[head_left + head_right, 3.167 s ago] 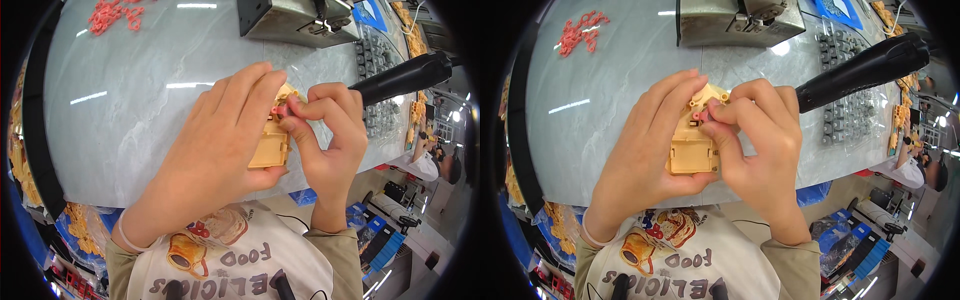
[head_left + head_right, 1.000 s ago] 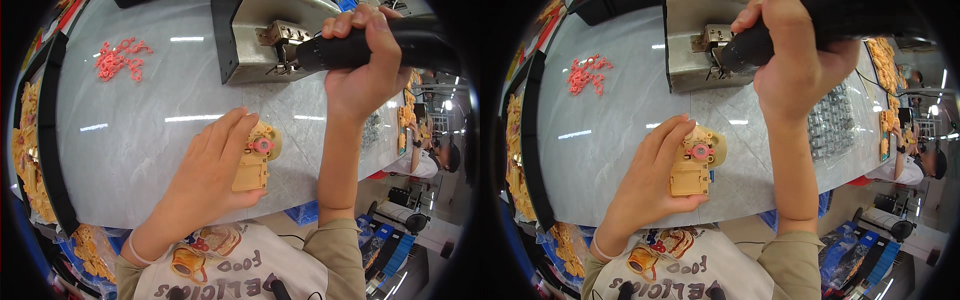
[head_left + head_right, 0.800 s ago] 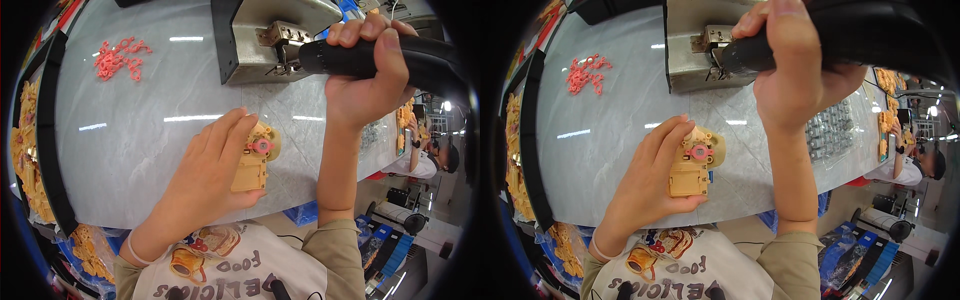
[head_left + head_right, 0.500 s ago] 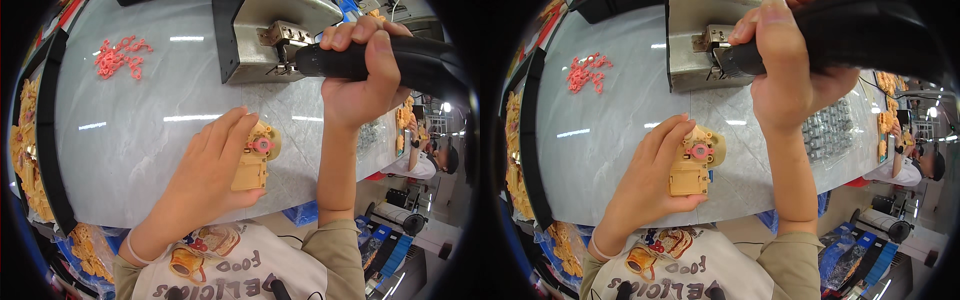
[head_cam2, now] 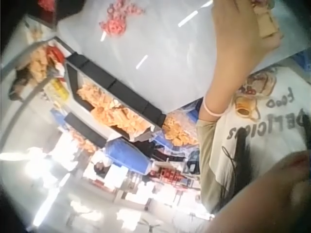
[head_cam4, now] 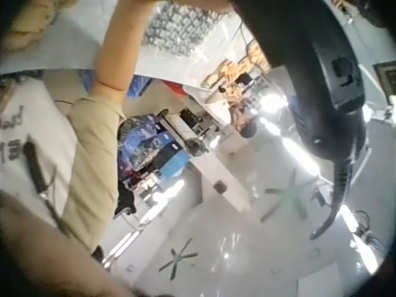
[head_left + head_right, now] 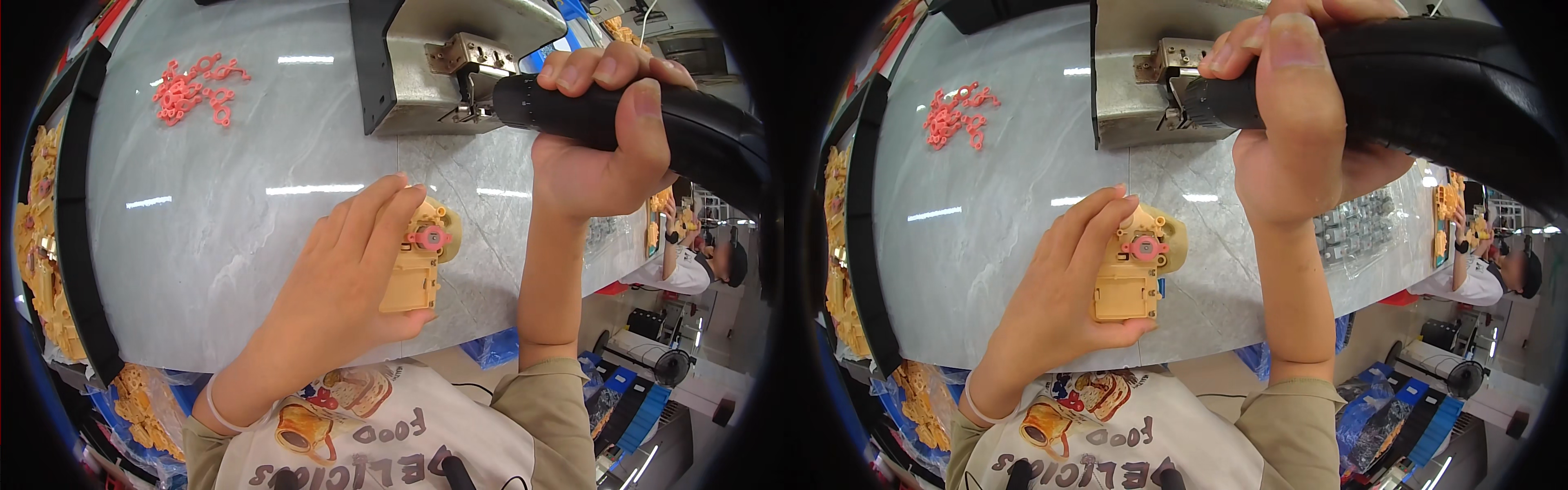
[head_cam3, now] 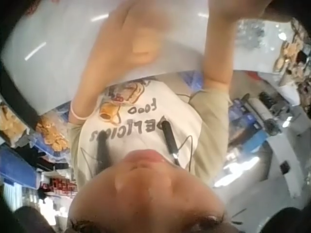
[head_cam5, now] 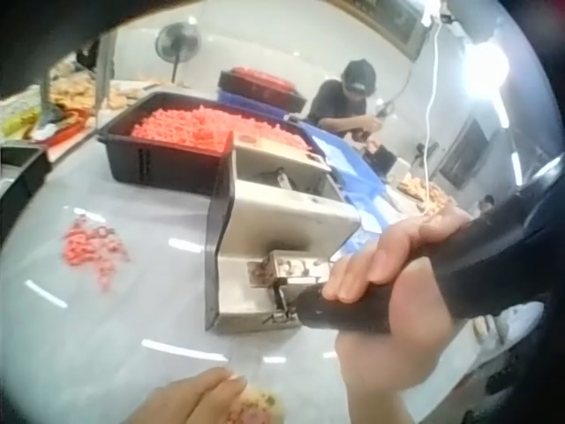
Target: Manually assemble plastic toy internal components and secure them using an electric screwdriver.
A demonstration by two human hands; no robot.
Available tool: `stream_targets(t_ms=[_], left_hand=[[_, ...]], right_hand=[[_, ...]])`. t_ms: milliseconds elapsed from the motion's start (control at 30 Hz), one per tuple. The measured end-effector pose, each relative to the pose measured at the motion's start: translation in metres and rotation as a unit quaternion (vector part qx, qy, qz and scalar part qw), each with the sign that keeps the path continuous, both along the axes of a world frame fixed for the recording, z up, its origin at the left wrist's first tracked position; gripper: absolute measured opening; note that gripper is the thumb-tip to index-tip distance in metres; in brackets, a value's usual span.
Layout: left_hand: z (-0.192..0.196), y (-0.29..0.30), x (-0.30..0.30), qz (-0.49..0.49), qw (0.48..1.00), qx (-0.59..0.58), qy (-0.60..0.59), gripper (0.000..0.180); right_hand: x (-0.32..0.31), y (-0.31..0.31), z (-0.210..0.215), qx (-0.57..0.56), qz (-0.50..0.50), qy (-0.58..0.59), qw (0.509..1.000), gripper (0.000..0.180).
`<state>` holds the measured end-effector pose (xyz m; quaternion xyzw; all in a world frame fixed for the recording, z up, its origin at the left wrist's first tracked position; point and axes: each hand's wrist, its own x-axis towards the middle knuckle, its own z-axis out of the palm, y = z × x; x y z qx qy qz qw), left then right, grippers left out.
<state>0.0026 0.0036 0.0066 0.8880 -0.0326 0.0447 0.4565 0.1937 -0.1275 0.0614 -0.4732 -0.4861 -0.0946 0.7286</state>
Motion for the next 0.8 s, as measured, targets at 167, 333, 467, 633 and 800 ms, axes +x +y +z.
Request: stream_targets(t_ms=[167,333,467,633,800], left_hand=[[-0.001,0.0,-0.001,0.001,1.0,-0.001,-0.006,0.097],[0.0,0.0,-0.001,0.001,1.0,-0.003,-0.002,0.096],[0.0,0.0,-0.001,0.0,1.0,-0.002,0.001,0.095],[0.001,0.0,-0.001,0.0,1.0,-0.002,-0.001,0.095],[-0.001,0.001,-0.001,0.002,1.0,-0.004,-0.004,0.094]], right_hand=[[0.0,-0.003,0.001,-0.007,-0.006,-0.012,1.0,0.03],[0.001,-0.003,0.0,-0.015,0.003,-0.019,1.0,0.03],[0.0,0.0,0.0,-0.018,0.003,-0.029,0.999,0.029],[0.002,0.003,0.0,-0.008,0.003,-0.022,1.0,0.028],[-0.003,0.014,0.004,-0.001,-0.033,0.022,0.999,0.021]])
